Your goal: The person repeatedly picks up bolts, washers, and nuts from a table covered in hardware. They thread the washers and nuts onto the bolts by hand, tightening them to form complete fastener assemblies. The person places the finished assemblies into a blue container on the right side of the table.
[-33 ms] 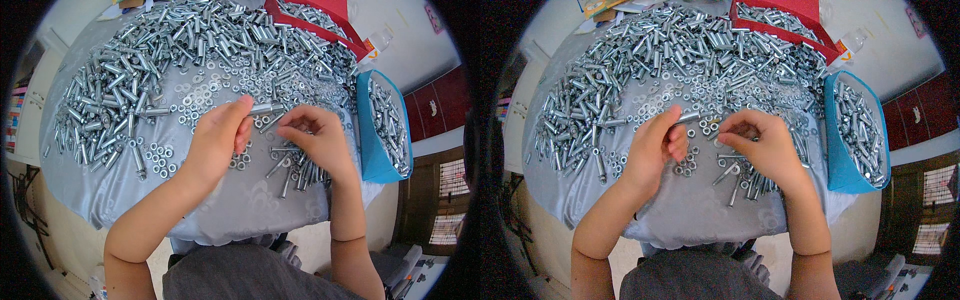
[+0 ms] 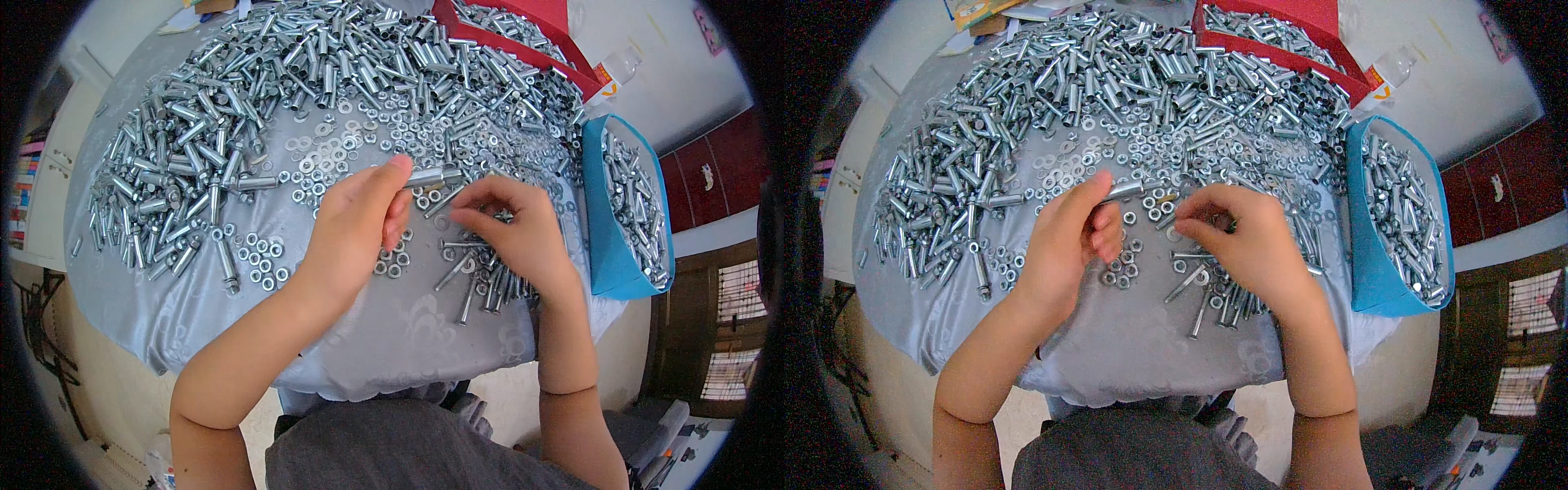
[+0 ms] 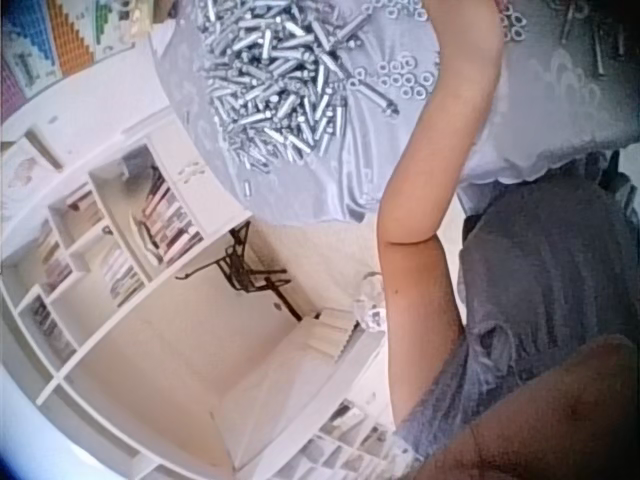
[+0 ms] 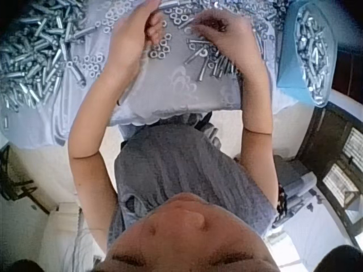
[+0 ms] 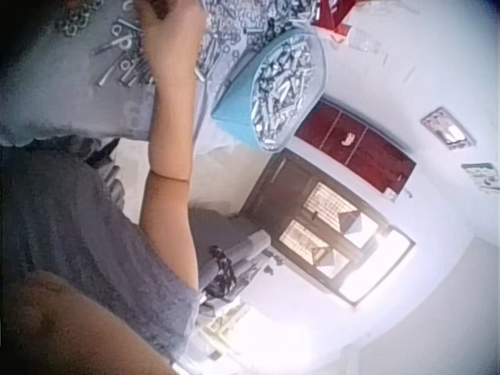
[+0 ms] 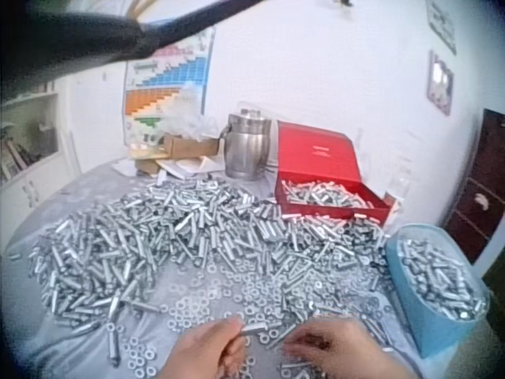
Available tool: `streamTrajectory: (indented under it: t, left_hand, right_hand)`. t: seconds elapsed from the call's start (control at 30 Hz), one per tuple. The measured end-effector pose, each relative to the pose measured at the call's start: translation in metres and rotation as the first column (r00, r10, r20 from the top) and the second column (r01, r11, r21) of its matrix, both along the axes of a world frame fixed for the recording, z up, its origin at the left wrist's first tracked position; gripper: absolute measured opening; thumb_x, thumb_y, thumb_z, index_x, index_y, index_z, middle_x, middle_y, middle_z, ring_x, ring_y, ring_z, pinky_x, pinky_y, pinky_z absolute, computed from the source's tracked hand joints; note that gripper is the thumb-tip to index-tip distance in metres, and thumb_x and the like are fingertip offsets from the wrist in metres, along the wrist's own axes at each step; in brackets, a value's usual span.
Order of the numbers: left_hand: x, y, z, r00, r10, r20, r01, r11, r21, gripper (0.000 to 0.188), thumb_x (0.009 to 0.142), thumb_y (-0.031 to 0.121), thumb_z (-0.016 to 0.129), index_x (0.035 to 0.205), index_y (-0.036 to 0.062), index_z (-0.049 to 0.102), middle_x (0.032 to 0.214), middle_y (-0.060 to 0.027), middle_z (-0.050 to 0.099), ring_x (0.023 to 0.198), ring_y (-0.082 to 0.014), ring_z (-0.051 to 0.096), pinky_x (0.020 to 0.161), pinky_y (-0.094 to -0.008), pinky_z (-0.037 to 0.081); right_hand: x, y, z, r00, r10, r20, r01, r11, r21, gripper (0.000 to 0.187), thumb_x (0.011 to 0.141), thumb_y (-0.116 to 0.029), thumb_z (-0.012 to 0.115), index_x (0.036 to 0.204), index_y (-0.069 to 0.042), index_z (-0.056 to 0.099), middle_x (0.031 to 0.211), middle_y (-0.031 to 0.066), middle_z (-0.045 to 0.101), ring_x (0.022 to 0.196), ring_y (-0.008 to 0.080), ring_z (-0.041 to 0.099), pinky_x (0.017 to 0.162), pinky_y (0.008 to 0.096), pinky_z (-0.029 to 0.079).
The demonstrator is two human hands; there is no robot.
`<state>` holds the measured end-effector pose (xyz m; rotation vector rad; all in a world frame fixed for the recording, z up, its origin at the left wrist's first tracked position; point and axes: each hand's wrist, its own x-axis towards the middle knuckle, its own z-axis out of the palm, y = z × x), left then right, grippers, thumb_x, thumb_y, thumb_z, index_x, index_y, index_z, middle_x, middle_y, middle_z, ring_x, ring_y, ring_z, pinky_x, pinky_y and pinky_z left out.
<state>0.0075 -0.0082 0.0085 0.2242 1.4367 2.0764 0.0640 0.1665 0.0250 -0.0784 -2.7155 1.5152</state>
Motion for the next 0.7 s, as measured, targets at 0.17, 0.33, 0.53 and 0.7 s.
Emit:
streamTrajectory:
  t: [0.17,0.33,0.53,0.7]
  left_hand:
    - [0.001,0.001,0.001,1.000,0.021,0.021,-0.020,0.999,-0.042,0.039,0.087,0.036,0.046,0.060,0.0110,0.037,0.053,0.0009,0.038,0.048,-0.0092,0.037,0.049,-0.0229,0.031]
    - [0.002,0.000,0.001,1.000,-0.011,-0.019,0.010,0.999,-0.047,0.038,0.087,0.036,0.046,0.059,0.0107,0.037,0.053,0.0009,0.039,0.048,-0.0089,0.037,0.049,-0.0226,0.031]
    - [0.002,0.000,-0.001,0.998,-0.001,-0.071,-0.002,0.999,-0.039,0.039,0.088,0.035,0.045,0.058,0.0104,0.038,0.053,0.0027,0.037,0.048,-0.0066,0.035,0.047,-0.0215,0.028]
    - [0.006,0.002,0.000,0.993,0.022,-0.117,-0.022,1.000,0.000,0.039,0.089,0.035,0.044,0.058,0.0104,0.041,0.053,0.0064,0.035,0.048,-0.0020,0.030,0.044,-0.0193,0.023]
  right_hand:
    - [0.001,-0.002,-0.003,0.991,0.128,-0.025,-0.121,0.972,0.200,0.012,0.069,-0.004,0.063,0.080,0.000,0.062,0.072,0.0110,0.062,0.065,0.0201,0.059,0.061,0.0284,0.046]
    - [-0.002,0.001,-0.012,0.976,0.192,-0.099,-0.160,0.951,0.264,0.010,0.068,-0.003,0.062,0.078,0.000,0.061,0.075,0.0122,0.061,0.070,0.0263,0.059,0.065,0.0320,0.046]
    - [-0.004,0.002,-0.013,0.968,0.214,-0.134,-0.167,0.940,0.296,0.011,0.069,-0.003,0.062,0.079,0.000,0.061,0.078,0.0127,0.061,0.074,0.0273,0.058,0.068,0.0333,0.045]
    - [0.000,0.001,-0.007,0.984,0.154,-0.086,-0.131,0.965,0.229,0.013,0.070,-0.004,0.061,0.083,-0.001,0.061,0.078,0.0131,0.062,0.074,0.0278,0.059,0.068,0.0338,0.045]
